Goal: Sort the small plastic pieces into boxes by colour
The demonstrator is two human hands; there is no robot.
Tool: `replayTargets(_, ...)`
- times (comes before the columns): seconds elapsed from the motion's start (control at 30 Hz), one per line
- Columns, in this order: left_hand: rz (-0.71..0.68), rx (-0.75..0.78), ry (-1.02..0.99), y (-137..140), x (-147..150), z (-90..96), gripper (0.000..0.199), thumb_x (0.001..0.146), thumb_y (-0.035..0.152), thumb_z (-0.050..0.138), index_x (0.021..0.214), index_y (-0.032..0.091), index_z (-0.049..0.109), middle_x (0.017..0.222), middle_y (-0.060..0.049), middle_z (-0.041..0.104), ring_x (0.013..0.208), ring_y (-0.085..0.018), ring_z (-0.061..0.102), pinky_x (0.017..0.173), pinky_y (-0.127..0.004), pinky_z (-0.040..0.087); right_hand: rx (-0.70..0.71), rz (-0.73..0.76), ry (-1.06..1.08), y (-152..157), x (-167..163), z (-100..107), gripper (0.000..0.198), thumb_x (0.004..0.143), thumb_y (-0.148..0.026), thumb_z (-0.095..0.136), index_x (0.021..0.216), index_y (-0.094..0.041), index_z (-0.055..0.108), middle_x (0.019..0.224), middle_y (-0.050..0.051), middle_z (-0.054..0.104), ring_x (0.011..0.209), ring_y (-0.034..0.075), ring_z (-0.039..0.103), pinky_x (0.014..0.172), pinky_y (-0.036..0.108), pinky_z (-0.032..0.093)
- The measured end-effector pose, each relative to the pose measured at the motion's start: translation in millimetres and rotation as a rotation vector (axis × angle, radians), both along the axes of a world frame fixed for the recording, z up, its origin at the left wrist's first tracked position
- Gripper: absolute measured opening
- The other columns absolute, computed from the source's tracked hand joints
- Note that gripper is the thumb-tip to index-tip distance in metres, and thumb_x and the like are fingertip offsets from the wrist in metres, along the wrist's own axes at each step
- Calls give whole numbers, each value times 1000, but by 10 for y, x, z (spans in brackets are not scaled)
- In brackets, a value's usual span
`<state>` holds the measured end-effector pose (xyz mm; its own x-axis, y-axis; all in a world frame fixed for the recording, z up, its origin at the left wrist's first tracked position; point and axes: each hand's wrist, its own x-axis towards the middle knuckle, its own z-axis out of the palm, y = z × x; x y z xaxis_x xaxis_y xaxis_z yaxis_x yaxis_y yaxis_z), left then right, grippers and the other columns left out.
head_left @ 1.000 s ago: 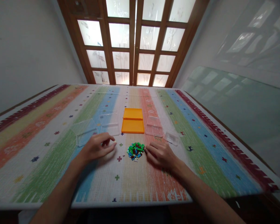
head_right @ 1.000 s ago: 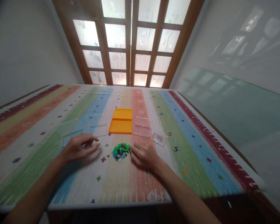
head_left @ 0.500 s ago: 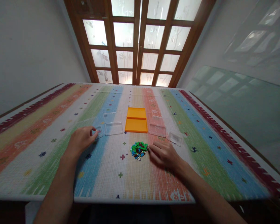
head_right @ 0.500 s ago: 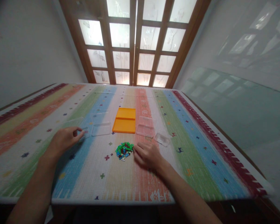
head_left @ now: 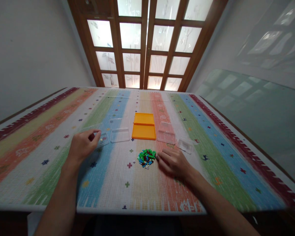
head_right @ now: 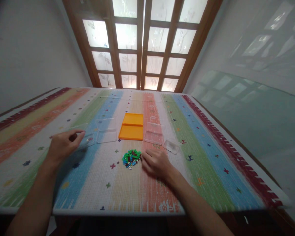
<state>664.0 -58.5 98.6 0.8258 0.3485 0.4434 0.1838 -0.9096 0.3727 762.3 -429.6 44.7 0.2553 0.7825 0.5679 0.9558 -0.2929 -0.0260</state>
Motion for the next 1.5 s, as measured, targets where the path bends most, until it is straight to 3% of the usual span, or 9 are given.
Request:
replayTargets(0.1, -271, -65, -91, -212, -17, -19, 30, 92, 42, 56, 88, 18, 75, 56, 3, 57, 49, -12, 50, 57, -25, 40, -10, -3, -4, -1, 0, -1, 30, 102, -17, 47, 76, -17, 61, 67, 2, 55, 59, 13, 44, 61, 33, 28)
replayTargets(0.23, -689, -55, 139, -559, -15, -149, 20, 89, 33, 61, 89, 18, 73, 57, 3, 59, 49, -11, 51, 55, -25, 38, -32, -15, 12, -4, 2, -6, 31, 102, -18, 47, 75, -18, 60, 66, 1, 55, 59, 13, 43, 60, 33, 26)
replayTargets(0.37, -834, -46, 314, -762, -16, -235, 16, 86, 30, 63, 91, 18, 73, 64, 1, 63, 56, -13, 56, 59, -26, 39, -34, -40, 16, -10, 6, -3, 32, 104, -20, 47, 75, -18, 60, 66, 1, 56, 60, 13, 44, 59, 33, 25)
replayTargets(0.53, -848, -30, 331, -855, -3, -279, 20, 91, 30, 59, 95, 18, 75, 67, -1, 67, 57, -13, 55, 59, -27, 38, -24, -33, 2, -9, 3, 22, 35, 104, -19, 45, 72, -18, 59, 65, 1, 55, 59, 13, 43, 60, 34, 25)
replayTargets(0.8, -835, -21, 220, -843, 50, -341, 22, 92, 26, 55, 83, 18, 74, 59, 0, 64, 51, -11, 51, 55, -26, 35, -23, -35, -13, -12, 7, 19, 33, 104, -20, 47, 74, -18, 61, 66, 2, 56, 59, 13, 43, 59, 33, 24)
replayTargets(0.87, -761, -4, 158, -744, 114, -304, 23, 92, 29, 56, 86, 17, 75, 57, 1, 63, 50, -11, 51, 55, -25, 36, -11, -36, -14, -15, 8, 11, 32, 104, -20, 48, 75, -18, 61, 65, 2, 56, 59, 13, 42, 58, 33, 24)
replayTargets(1.0, -473, 103, 73, -520, 333, -164, 25, 91, 32, 57, 93, 17, 77, 56, 1, 61, 50, -12, 50, 57, -25, 36, 4, -27, -21, -22, 13, 2, 31, 103, -19, 49, 75, -17, 61, 66, 2, 56, 59, 13, 43, 58, 34, 23)
replayTargets(1.23, -347, 163, 304, -390, 740, -55, 23, 87, 30, 60, 91, 19, 79, 59, -2, 66, 58, -17, 60, 62, -26, 40, 23, -14, -19, -30, 26, 16, 31, 103, -19, 49, 74, -18, 60, 65, 1, 56, 58, 13, 43, 58, 33, 24)
replayTargets(1.5, -333, 173, 453, -375, 870, -96, 29, 85, 26, 57, 93, 19, 84, 72, -9, 75, 68, -21, 67, 65, -28, 43, 55, -15, -54, -48, 47, 55, 31, 103, -19, 51, 74, -18, 60, 65, 2, 57, 58, 13, 43, 59, 32, 26)
